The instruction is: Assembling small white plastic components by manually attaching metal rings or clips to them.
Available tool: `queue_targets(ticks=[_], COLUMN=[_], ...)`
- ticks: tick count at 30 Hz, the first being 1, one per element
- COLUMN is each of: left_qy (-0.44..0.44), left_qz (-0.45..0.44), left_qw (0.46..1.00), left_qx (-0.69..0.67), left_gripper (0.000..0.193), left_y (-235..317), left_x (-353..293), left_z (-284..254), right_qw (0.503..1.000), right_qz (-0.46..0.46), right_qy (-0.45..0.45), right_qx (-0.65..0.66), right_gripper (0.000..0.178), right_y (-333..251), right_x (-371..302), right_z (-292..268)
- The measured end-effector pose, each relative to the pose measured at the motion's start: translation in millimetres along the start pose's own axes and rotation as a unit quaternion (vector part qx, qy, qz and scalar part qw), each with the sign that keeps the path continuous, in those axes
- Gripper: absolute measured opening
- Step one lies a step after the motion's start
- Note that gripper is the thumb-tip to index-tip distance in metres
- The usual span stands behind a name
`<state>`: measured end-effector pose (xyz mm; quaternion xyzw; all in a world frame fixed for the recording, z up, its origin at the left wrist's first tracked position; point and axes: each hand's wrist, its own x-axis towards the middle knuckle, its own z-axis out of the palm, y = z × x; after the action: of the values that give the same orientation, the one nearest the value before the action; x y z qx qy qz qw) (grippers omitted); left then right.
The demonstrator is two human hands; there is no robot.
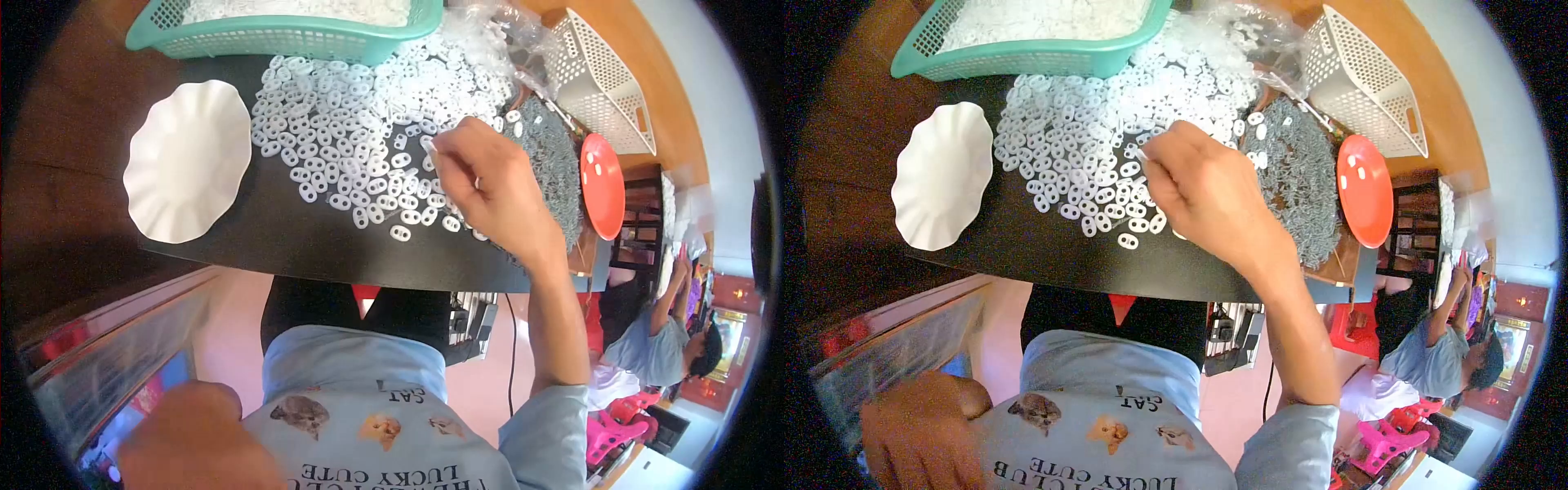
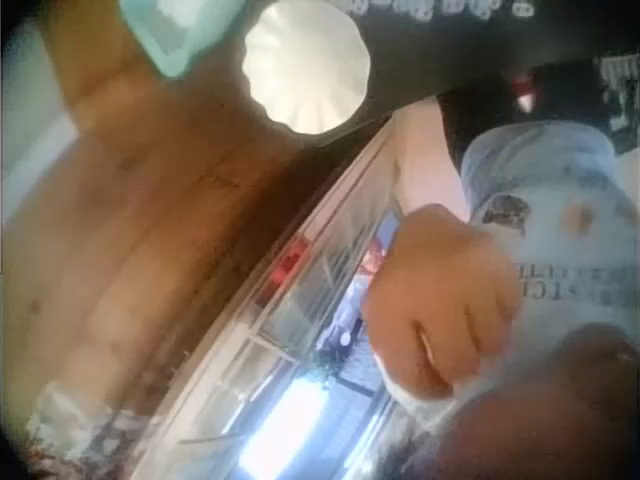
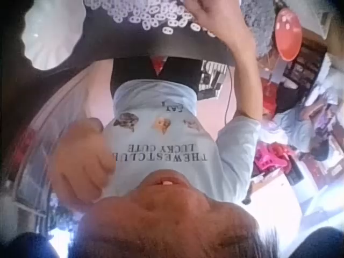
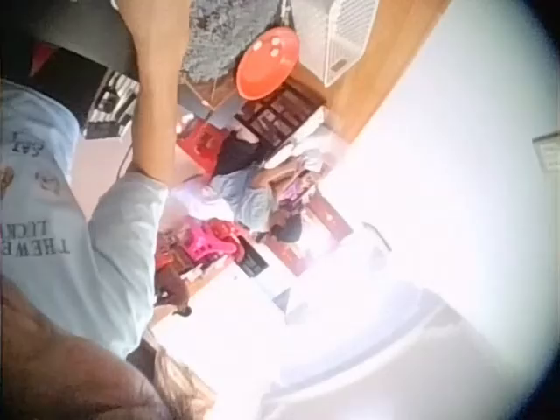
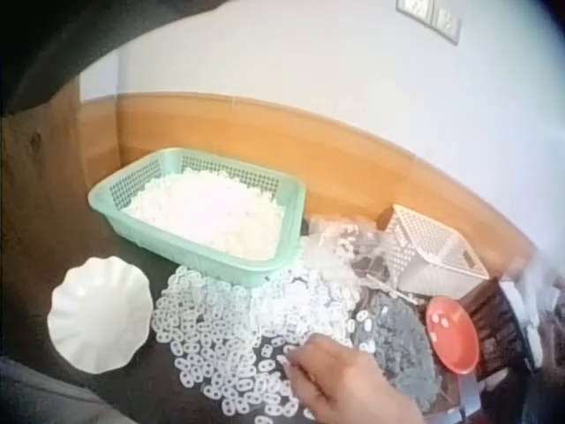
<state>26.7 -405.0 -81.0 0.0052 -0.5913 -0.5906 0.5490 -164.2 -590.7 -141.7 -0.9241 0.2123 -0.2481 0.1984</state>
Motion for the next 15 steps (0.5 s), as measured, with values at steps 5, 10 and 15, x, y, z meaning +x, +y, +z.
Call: queue_targets(ticks=[5, 10, 15], left_qy=[0.231, 0.316, 0.265], left_qz=[-0.242, -0.226, -0.22], left_qw=[0.907, 0.865, 0.862], left_qx=[0.256, 0.316, 0.371], left_gripper=[0.02, 0.021, 0.02], left_y=[-24.4, -82.4, -93.0], left_x=[-25.1, -24.3, -25.1], left_z=[-14.7, -23.3, -27.2], right_qw=[0.984, 0.969, 0.966], right_qz=[0.145, 0.13, 0.064], right_qy=[-0.007, -0.057, -0.084], right_qx=[0.106, 0.201, 0.236], right_gripper=[0.007, 0.006, 0.005], right_y=[-14.7, -46.0, -62.8], right_x=[-11.8, -29.3, -39.2], right_z=[-10.7, -9.7, -4.2])
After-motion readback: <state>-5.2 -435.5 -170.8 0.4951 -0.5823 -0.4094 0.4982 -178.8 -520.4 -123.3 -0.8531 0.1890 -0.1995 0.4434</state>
